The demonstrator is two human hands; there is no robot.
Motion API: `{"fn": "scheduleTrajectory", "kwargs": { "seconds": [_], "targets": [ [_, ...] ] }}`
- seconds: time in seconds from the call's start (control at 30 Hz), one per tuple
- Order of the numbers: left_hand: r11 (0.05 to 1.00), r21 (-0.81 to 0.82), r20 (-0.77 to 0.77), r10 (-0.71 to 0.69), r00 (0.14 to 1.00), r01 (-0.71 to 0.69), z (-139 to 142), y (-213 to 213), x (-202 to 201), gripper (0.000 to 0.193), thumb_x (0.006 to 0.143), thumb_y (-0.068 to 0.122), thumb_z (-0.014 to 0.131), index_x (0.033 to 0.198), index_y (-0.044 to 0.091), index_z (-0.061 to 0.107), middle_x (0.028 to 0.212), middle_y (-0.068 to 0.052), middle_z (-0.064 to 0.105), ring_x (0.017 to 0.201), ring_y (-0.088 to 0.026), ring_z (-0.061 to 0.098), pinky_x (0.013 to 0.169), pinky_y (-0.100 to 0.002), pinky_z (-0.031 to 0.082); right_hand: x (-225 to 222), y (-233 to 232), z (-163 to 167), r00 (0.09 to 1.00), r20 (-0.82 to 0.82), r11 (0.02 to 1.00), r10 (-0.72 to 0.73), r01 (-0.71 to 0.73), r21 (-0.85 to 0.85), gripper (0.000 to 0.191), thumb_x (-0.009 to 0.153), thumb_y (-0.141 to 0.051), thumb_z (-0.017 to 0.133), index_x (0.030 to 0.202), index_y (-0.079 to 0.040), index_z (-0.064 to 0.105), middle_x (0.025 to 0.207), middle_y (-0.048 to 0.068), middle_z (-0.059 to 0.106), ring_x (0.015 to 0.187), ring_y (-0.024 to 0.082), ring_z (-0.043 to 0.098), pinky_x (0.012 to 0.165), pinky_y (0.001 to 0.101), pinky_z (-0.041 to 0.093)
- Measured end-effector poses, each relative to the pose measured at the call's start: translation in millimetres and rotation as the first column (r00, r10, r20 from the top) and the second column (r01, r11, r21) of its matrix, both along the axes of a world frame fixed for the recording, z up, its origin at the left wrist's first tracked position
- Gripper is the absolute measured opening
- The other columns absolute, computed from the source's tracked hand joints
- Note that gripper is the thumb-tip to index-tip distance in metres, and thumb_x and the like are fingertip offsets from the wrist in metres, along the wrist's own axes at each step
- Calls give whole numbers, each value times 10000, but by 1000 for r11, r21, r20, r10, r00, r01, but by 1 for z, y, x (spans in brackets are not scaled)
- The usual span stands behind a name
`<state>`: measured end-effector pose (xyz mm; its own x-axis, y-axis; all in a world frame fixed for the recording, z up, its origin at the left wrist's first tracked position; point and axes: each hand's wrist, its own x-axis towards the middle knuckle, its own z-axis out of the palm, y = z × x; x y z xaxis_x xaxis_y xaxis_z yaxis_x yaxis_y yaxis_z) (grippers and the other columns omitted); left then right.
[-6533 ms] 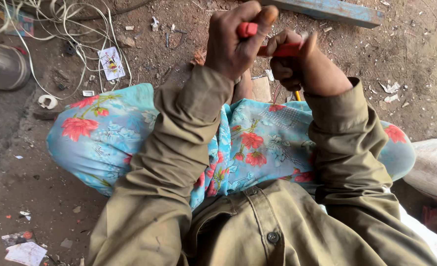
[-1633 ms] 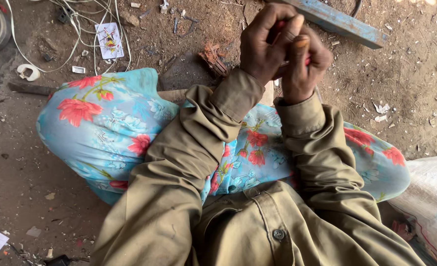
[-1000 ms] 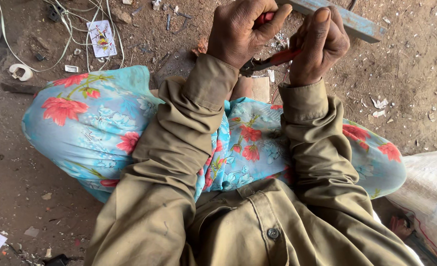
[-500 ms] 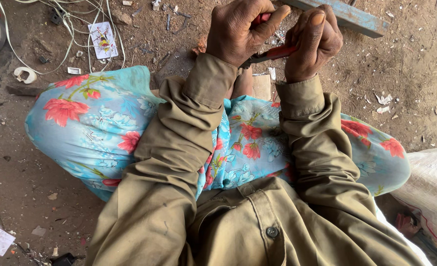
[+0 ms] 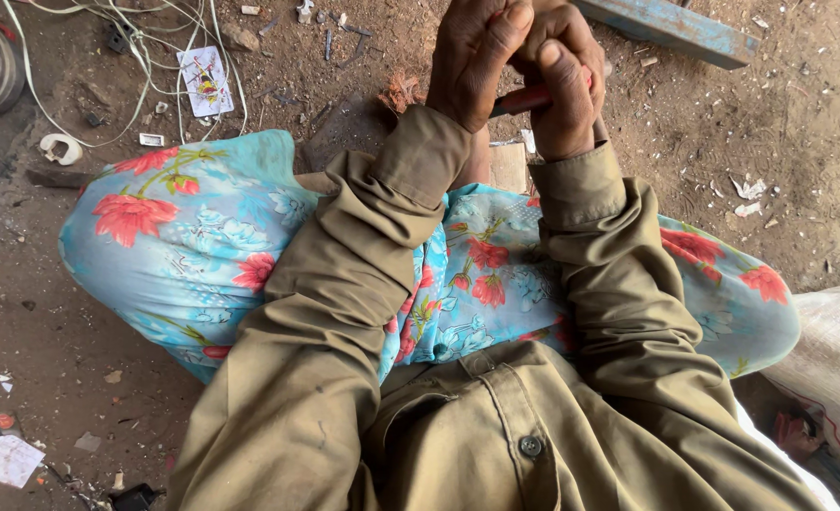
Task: The person sits on the ground and uses a screwdriver and pliers to disassemble and manipulate a small electrical component. They remove parts, adjust internal elements, and reassemble the device while handling wires and small metal pieces.
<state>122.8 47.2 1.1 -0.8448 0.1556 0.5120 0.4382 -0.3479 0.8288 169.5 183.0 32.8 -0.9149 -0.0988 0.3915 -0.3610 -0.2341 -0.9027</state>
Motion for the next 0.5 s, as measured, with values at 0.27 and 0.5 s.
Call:
{"fn": "scheduleTrajectory", "kwargs": {
  "seconds": [0.27, 0.5],
  "targets": [
    [977, -148, -32, 148, 988, -151, -16, 4, -1, 390, 1149, 403, 508, 1392, 100, 541, 1266, -95, 545, 1187, -217, 580, 1053, -390, 489, 6, 6, 11, 959, 126, 967, 253, -253, -11, 647, 1060, -416, 619, 1533, -8, 451, 1482, 127, 560, 1334, 202, 547, 1140, 317, 448],
    [969, -195, -50, 142, 989, -149, -21, 2, -10, 395, 1107, 391, 589, 1367, 97, 539, 1272, -139, 525, 1218, -261, 548, 1079, -406, 465, 13, 0, 21, 943, 162, 956, 290, -278, -91, 742, 1042, -378, 651, 1630, -29, 363, 1587, 125, 475, 1483, 225, 470, 1251, 368, 363]
  ]
}}
